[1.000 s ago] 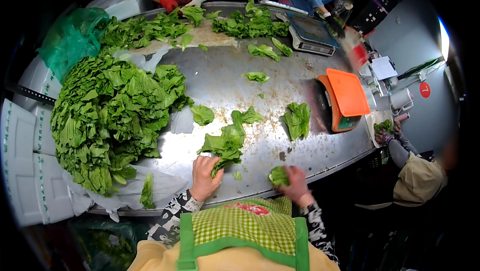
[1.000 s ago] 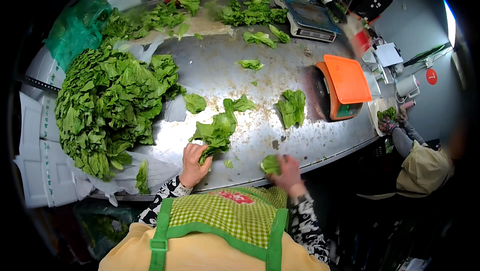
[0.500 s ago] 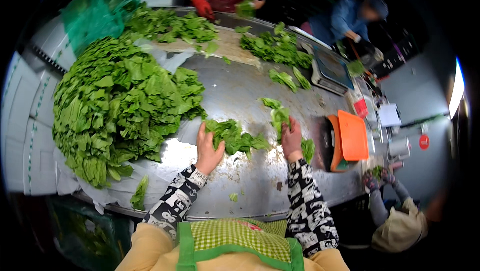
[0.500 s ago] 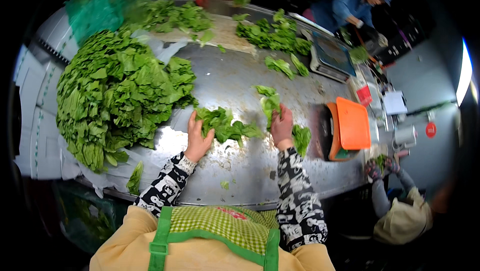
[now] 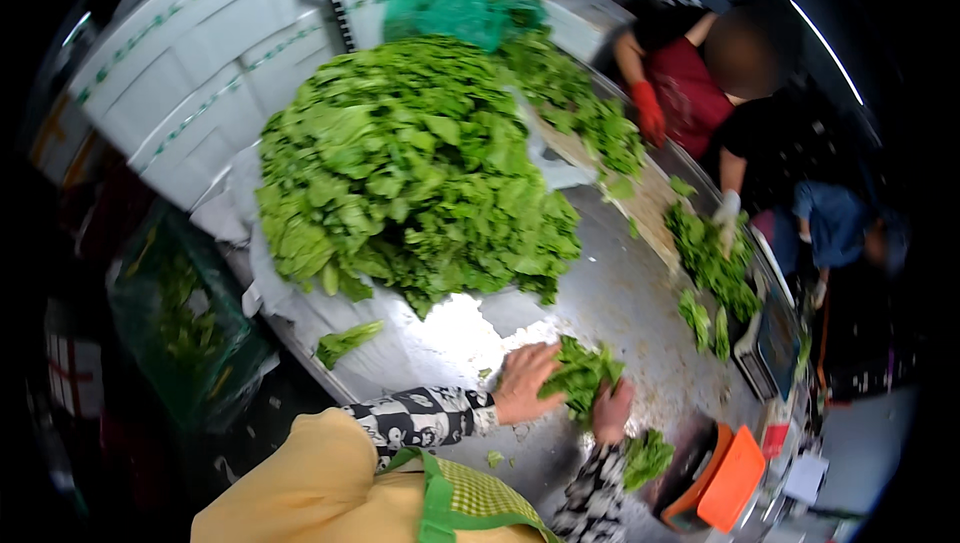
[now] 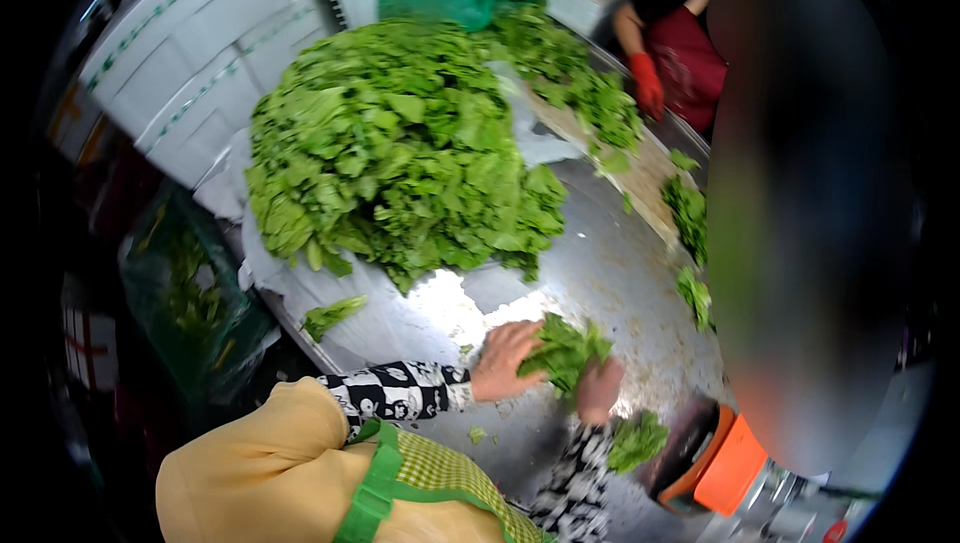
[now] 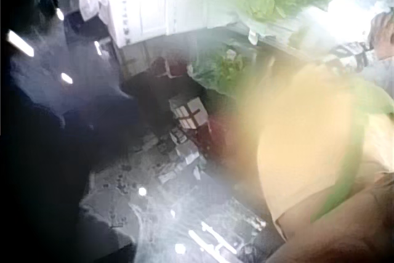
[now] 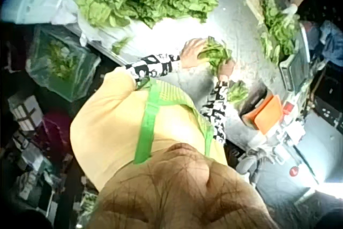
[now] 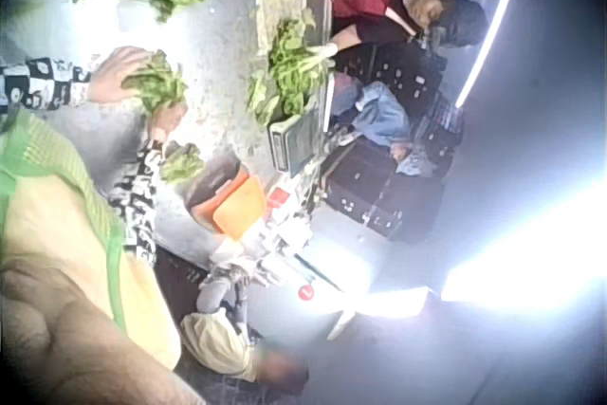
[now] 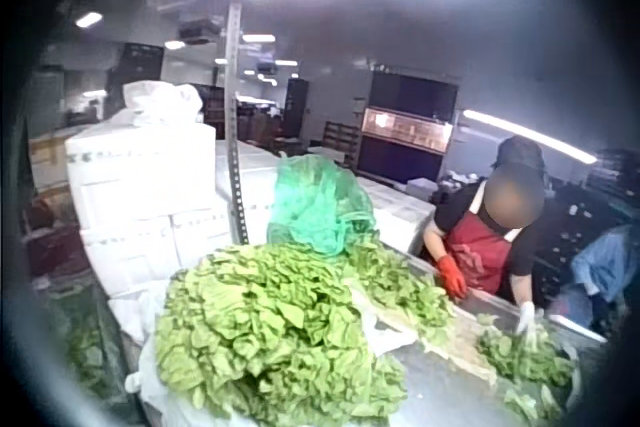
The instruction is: The person sorts and prepares lettuce leaves on a large metal table. They pick up bunches of lettuce, separate the leaves, and place them onto a digital scale or into piles. Other workers are also present, performing similar tasks.
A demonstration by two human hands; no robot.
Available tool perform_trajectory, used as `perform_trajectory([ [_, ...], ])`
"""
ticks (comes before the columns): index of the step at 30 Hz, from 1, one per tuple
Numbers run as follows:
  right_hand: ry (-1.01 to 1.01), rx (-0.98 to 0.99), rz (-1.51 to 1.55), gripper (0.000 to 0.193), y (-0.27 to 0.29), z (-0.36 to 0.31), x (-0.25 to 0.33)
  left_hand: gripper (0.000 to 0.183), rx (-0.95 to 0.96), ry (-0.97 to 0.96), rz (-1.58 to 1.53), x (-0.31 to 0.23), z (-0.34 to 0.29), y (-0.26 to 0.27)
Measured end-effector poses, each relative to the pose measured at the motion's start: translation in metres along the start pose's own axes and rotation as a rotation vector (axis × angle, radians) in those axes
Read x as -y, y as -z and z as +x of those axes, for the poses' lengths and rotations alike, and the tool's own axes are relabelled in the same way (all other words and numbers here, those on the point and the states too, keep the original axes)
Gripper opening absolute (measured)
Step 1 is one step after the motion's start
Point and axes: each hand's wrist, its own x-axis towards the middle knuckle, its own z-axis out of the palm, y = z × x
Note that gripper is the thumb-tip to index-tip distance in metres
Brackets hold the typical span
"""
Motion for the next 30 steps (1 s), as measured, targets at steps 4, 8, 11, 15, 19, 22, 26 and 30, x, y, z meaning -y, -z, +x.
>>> perform_trajectory([
  [4, -0.272, 0.166, 1.317, 0.037, -0.043, -0.080, 0.054, 0.078, -0.073, 0.008, -0.170, -0.024, -0.009, -0.009],
  [8, -0.095, 0.206, 1.160, 0.037, -0.018, -0.111, 0.127, 0.081, -0.103, 0.030, -0.445, -0.022, -0.013, 0.017],
  [11, 0.129, 0.316, 0.926, 0.046, 0.007, -0.111, 0.150, 0.084, -0.090, 0.266, -1.026, -0.031, -0.017, 0.046],
  [15, 0.293, 0.582, 0.903, 0.081, 0.052, -0.108, 0.225, 0.064, -0.201, 0.506, -1.375, -0.016, -0.024, 0.121],
  [19, 0.659, 0.608, 0.660, 0.083, 0.075, -0.107, 0.285, 0.053, -0.337, 0.629, -1.542, -0.002, -0.068, 0.208],
  [22, 0.705, 0.451, 0.581, 0.071, 0.076, -0.094, 0.296, 0.055, -0.591, 0.585, -1.642, -0.003, -0.116, 0.295],
  [26, 0.626, 0.514, 0.485, 0.060, 0.064, -0.084, 0.268, 0.051, -1.003, 0.591, -1.253, 0.035, -0.186, 0.406],
  [30, 0.555, 0.749, 0.443, 0.055, 0.042, -0.106, 0.237, 0.087, -1.323, 0.777, -0.190, 0.126, -0.270, 0.503],
])
